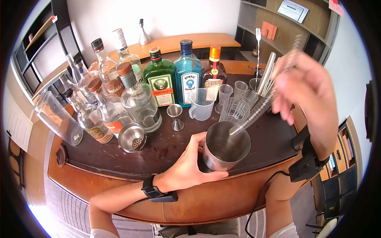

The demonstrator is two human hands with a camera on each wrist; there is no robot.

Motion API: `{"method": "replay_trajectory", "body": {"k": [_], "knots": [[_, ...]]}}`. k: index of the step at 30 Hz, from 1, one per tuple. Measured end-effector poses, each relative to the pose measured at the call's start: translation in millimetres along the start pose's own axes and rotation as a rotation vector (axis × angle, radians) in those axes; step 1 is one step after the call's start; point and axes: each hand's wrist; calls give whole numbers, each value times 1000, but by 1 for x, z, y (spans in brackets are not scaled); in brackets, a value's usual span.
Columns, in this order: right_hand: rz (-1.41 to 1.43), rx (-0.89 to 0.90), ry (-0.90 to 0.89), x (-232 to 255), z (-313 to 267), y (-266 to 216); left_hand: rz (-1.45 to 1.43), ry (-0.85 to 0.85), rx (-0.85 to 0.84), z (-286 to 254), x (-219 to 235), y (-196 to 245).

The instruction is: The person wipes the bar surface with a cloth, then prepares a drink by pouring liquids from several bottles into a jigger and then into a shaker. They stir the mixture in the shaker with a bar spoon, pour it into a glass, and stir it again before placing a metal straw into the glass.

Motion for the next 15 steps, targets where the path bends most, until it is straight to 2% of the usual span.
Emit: {"method": "replay_trajectory", "body": {"k": [2,4,7,10,11,15], "knots": [[-116,-98,-278,-1,2,2,-27,5,-10,0,-1,-4],[-264,-246,-365,1,1,-5,-34,5,-19,-1,-2,-6],[-235,-301,-220,9,0,-5,-7,10,-28,0,-1,-5],[-246,-246,-140,13,-4,1,8,9,-21,0,0,-3],[-297,-296,-156,12,-4,-6,-3,6,-13,-1,0,-3],[-328,-212,-176,8,-9,2,-8,19,-37,0,0,-4]]}}
Point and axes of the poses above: each hand's wrist, its own z-axis towards the middle knuckle, its own x-axis out of the back of the hand, y = z × x, and after that the axes turned 3 degrees about -x, right-handed
